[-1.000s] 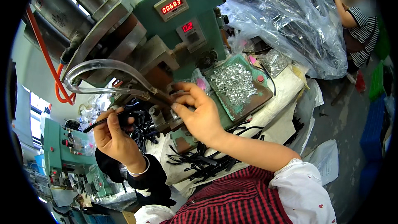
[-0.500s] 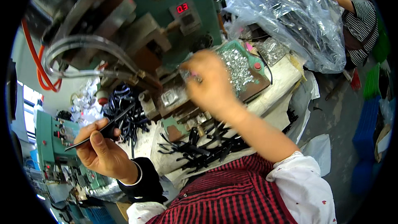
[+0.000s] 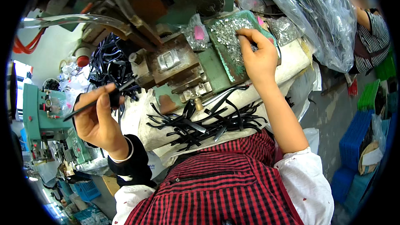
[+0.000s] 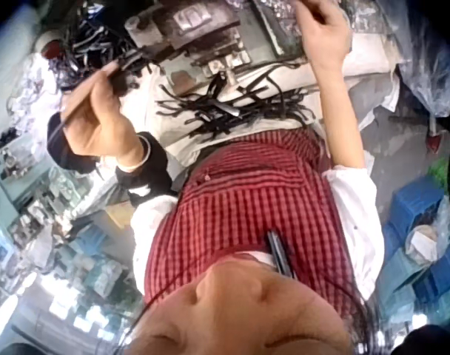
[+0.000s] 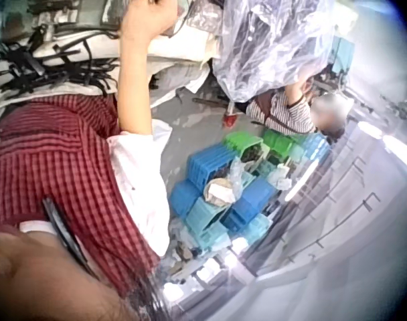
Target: The person repeatedly picks up black cable segments and small metallic components, inserts them into a press machine, and removes the assembled units. The process is continuous and repetitive, with finished pieces accumulating on the work surface.
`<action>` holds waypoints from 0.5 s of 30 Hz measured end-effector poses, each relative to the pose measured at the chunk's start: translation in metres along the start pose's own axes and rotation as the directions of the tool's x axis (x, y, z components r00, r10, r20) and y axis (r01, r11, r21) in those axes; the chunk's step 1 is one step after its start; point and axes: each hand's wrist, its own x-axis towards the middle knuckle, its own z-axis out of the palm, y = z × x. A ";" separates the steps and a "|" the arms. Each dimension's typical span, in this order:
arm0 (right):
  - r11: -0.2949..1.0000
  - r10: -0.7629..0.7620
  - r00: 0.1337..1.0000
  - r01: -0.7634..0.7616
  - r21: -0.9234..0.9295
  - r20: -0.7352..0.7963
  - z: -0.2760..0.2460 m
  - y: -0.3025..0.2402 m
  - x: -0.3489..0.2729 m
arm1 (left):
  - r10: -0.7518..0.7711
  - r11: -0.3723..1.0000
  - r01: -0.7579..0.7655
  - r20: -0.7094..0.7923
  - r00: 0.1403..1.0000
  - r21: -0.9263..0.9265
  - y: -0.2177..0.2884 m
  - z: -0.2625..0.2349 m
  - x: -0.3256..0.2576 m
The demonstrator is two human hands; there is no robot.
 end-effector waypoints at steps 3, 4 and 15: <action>0.965 -0.213 0.975 0.201 0.166 0.062 0.011 -0.041 -0.013 | -0.048 0.998 0.041 -0.162 0.986 -0.048 -0.015 0.000 -0.012; 0.946 -0.292 0.953 0.276 0.170 0.078 0.017 -0.057 -0.016 | -0.046 0.999 0.041 -0.182 0.982 -0.033 -0.015 0.001 -0.011; 0.842 -0.071 0.955 -0.097 0.531 0.288 0.060 -0.103 -0.023 | -0.140 0.989 0.147 -0.261 0.955 0.009 0.034 0.027 0.044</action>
